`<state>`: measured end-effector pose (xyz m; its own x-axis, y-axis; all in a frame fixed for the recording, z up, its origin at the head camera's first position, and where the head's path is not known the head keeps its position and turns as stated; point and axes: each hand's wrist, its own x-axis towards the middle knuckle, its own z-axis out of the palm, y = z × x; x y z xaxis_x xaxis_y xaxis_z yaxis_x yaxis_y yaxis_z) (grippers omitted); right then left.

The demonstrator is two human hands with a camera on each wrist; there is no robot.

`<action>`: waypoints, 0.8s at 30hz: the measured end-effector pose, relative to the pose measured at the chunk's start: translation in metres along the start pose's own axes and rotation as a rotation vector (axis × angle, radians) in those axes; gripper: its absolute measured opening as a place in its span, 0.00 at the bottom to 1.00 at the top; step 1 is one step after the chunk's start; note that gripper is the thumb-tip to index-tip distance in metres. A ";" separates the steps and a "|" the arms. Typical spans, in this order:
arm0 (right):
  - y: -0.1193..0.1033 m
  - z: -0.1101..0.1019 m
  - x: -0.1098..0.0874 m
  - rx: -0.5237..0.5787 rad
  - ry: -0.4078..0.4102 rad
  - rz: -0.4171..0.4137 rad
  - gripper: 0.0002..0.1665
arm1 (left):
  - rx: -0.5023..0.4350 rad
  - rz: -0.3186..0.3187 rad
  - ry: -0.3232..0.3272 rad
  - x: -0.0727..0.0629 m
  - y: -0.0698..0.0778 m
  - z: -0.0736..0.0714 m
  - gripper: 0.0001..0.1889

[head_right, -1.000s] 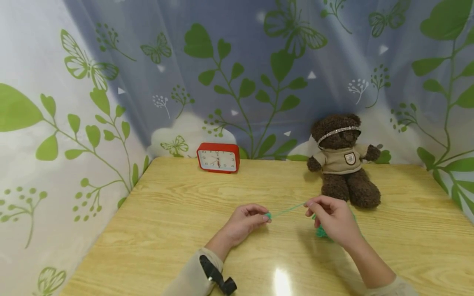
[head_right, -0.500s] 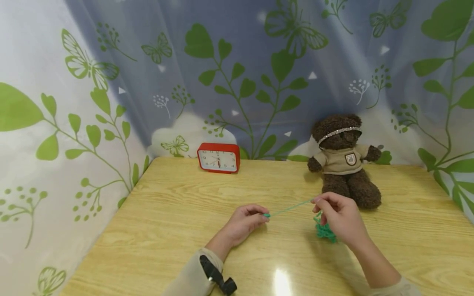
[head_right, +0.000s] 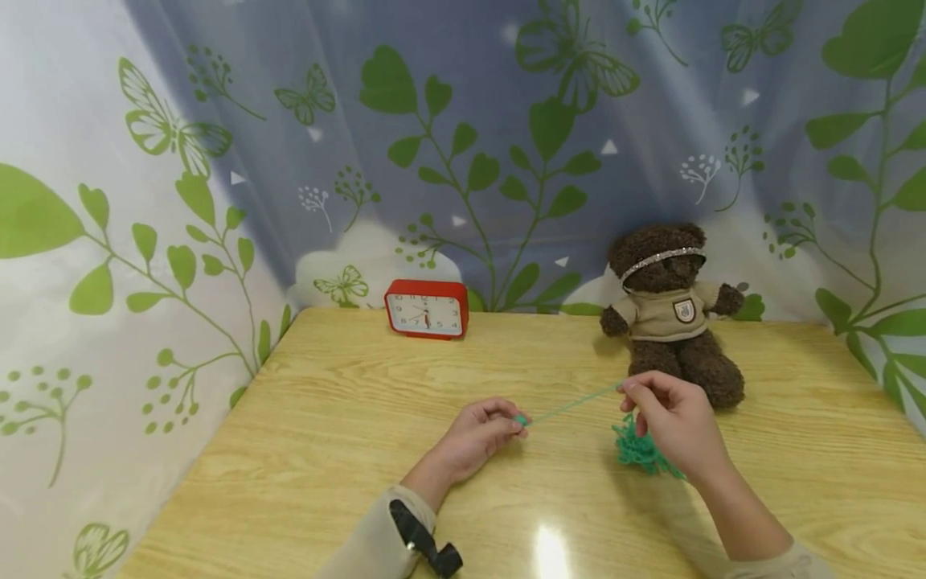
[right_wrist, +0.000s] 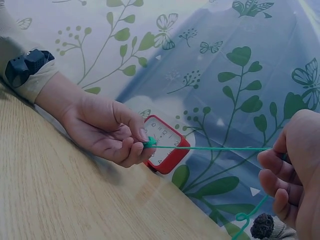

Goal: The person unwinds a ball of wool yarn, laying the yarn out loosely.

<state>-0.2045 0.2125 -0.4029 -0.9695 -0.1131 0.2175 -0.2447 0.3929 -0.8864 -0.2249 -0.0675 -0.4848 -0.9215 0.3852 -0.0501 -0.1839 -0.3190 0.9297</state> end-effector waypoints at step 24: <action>0.001 -0.012 0.003 0.009 0.074 -0.004 0.15 | -0.015 -0.017 0.008 0.000 0.001 0.001 0.09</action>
<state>-0.2076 0.2234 -0.3988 -0.9670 -0.0472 0.2505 -0.2490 0.3839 -0.8891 -0.2244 -0.0669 -0.4836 -0.9209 0.3838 -0.0687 -0.2046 -0.3257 0.9231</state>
